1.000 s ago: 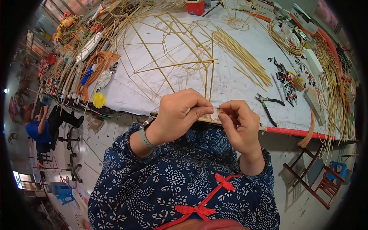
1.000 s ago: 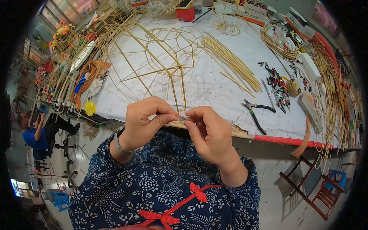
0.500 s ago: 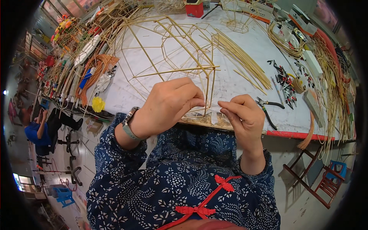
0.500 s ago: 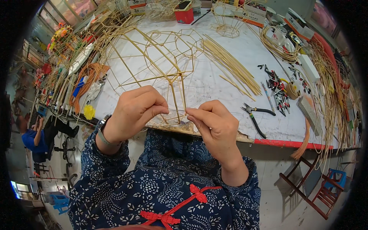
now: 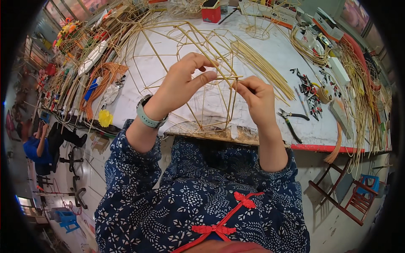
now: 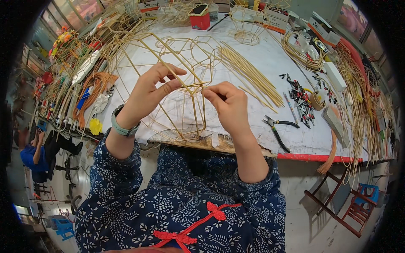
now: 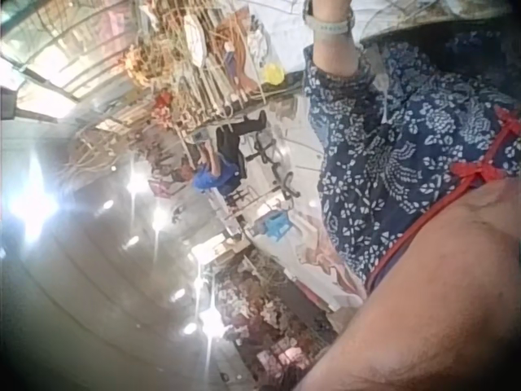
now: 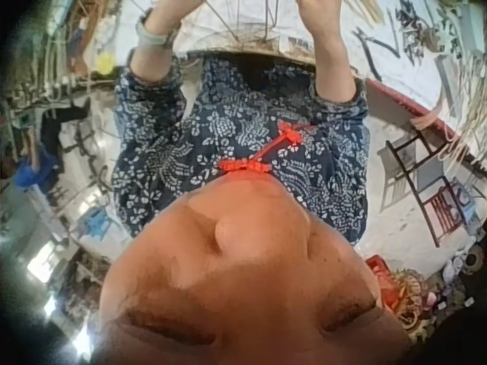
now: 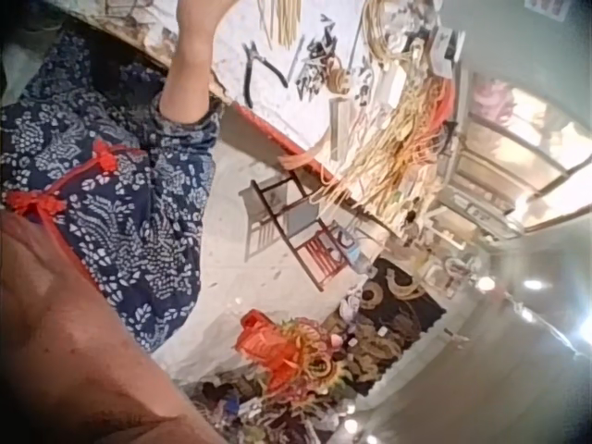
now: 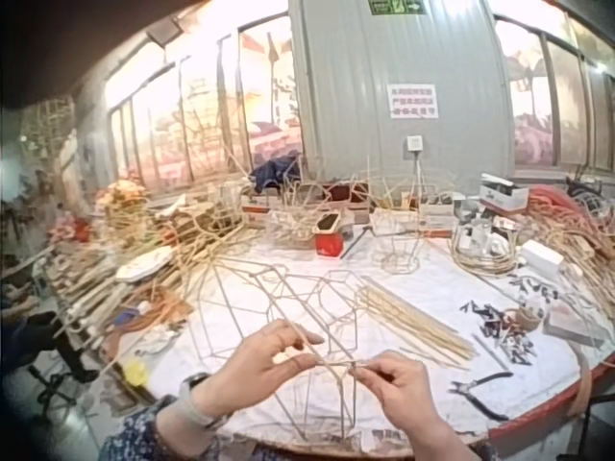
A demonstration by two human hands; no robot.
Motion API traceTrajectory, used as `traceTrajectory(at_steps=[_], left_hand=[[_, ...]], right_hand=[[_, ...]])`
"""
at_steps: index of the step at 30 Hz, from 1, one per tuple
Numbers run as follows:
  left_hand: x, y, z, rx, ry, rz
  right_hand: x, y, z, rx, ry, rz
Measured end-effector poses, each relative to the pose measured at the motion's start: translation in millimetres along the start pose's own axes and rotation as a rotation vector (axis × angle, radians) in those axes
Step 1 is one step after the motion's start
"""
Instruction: Assembling a complex geometric framework by gluing thin bamboo sticks together at specific junctions.
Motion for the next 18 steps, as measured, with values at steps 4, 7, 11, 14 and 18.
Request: traceTrajectory(at_steps=[4,7,11,14,18], left_hand=[[3.0,0.4,3.7,-0.055,-0.093,-0.097],[4.6,1.3,4.0,-0.072,-0.163,-0.149],[4.7,-2.4,7.3,-0.341,-0.118,-0.172],[1.9,1.8,2.8,-0.576,-0.100,-0.215],[-0.3,-6.1,7.5,-0.770,-0.149,-0.183]], right_hand=[[4.8,2.0,5.3,0.282,-0.034,0.085],[5.6,0.5,6.4,0.364,-0.052,0.108],[3.7,-2.8,0.5,0.230,-0.053,0.039],[-3.8,-7.9,-4.1,-0.002,-0.067,-0.097],[-26.3,-50.5,-15.9,-0.600,-0.050,-0.214]])
Point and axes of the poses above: each hand's wrist, its own x-axis towards the middle knuckle, its own z-axis out of the palm, y = z × x, the point moved 1 cm from there along x, towards the middle knuckle, and after that the axes turned 6 degrees about -y, right-handed, at the moved point
